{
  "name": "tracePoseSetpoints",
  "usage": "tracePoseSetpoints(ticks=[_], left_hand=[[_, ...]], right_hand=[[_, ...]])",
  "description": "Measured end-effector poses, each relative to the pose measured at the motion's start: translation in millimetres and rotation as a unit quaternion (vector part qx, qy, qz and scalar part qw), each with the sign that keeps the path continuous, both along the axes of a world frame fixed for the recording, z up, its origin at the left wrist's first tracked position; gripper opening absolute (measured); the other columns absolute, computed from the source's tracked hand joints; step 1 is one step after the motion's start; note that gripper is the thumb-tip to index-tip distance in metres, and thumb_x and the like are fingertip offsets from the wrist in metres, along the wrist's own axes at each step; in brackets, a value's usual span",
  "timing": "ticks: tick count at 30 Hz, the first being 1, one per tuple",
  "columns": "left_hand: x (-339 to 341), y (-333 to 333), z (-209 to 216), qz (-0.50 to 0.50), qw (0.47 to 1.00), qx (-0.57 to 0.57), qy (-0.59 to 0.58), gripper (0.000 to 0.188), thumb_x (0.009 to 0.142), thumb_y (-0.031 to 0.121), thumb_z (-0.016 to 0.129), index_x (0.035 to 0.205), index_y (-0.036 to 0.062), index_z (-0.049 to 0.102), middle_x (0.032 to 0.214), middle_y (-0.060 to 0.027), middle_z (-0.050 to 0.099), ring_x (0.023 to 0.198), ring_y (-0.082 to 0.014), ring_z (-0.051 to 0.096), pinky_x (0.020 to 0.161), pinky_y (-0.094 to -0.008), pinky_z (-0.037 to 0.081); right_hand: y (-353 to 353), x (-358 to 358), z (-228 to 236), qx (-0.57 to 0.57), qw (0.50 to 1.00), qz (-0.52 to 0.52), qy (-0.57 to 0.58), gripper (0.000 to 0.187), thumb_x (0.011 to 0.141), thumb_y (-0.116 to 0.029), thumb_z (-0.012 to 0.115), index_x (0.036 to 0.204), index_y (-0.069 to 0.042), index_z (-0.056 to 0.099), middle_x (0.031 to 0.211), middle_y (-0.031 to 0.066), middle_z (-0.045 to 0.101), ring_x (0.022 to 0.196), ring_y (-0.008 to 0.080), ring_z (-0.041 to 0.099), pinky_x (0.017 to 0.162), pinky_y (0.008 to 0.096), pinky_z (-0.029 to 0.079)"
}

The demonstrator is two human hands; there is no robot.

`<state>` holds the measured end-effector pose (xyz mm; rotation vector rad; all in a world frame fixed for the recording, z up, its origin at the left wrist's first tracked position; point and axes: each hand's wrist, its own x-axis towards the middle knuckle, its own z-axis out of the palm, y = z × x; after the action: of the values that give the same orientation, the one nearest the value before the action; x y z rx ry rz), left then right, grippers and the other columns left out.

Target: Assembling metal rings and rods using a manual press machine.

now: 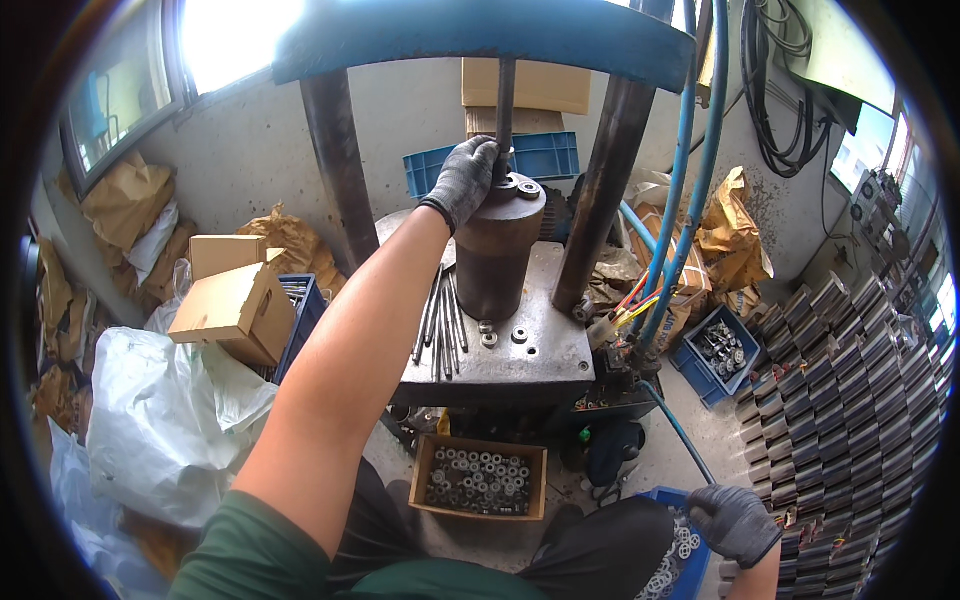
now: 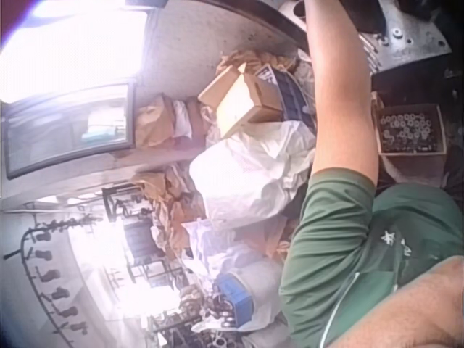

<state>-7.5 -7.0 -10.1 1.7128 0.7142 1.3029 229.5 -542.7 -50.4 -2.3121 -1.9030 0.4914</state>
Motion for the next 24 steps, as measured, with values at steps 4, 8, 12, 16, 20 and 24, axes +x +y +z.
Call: tracePoseSetpoints(ticks=[4,8,12,16,20,24], left_hand=[[-3,1,-1,-0.008,1.000,-0.013,0.005,0.031,0.105,0.022,0.048,0.115,0.0016,0.070,0.091,-0.0066,0.070,0.082,-0.0144,0.065,0.079,-0.0295,0.054],[-5,1,1,0.005,1.000,-0.001,0.022,0.032,0.107,0.022,0.047,0.115,0.0011,0.069,0.091,-0.0075,0.070,0.081,-0.0154,0.066,0.079,-0.0295,0.055],[1,-2,1,-0.011,1.000,-0.015,0.016,0.033,0.107,0.022,0.046,0.116,0.0010,0.069,0.091,-0.0083,0.071,0.082,-0.0161,0.068,0.080,-0.0301,0.055],[-5,0,1,0.011,0.999,-0.003,0.037,0.033,0.108,0.022,0.046,0.117,0.0010,0.069,0.091,-0.0086,0.072,0.083,-0.0164,0.069,0.081,-0.0310,0.056],[-4,-3,3,0.022,0.998,0.010,0.052,0.032,0.108,0.021,0.045,0.118,0.0016,0.069,0.095,-0.0083,0.073,0.085,-0.0162,0.069,0.083,-0.0309,0.055],[-6,-15,8,0.013,0.999,-0.013,0.032,0.032,0.109,0.021,0.045,0.119,0.0023,0.069,0.098,-0.0075,0.073,0.087,-0.0156,0.069,0.084,-0.0303,0.055]], right_hand=[[8,-6,5,-0.057,0.998,-0.007,-0.012,0.021,0.088,-0.018,0.070,0.103,-0.006,0.077,0.093,0.0194,0.075,0.088,0.0386,0.073,0.081,0.0443,0.058],[5,-4,3,0.004,1.000,-0.010,-0.001,0.021,0.089,-0.019,0.068,0.103,-0.007,0.078,0.093,0.0197,0.074,0.089,0.0384,0.073,0.081,0.0449,0.058],[6,-8,13,-0.072,0.997,-0.006,-0.017,0.019,0.087,-0.015,0.070,0.102,-0.006,0.077,0.094,0.0192,0.075,0.089,0.0381,0.073,0.080,0.0435,0.059],[5,-6,2,0.034,0.999,-0.020,0.011,0.018,0.086,-0.011,0.071,0.101,-0.005,0.077,0.094,0.0188,0.075,0.089,0.0381,0.073,0.081,0.0429,0.059],[1,-6,-3,0.132,0.991,-0.014,-0.008,0.019,0.084,-0.006,0.071,0.103,-0.002,0.075,0.096,0.0200,0.075,0.089,0.0378,0.074,0.082,0.0425,0.059],[9,-14,5,0.209,0.977,-0.021,-0.036,0.020,0.084,-0.001,0.069,0.103,-0.001,0.073,0.094,0.0202,0.073,0.085,0.0370,0.073,0.078,0.0417,0.058]])
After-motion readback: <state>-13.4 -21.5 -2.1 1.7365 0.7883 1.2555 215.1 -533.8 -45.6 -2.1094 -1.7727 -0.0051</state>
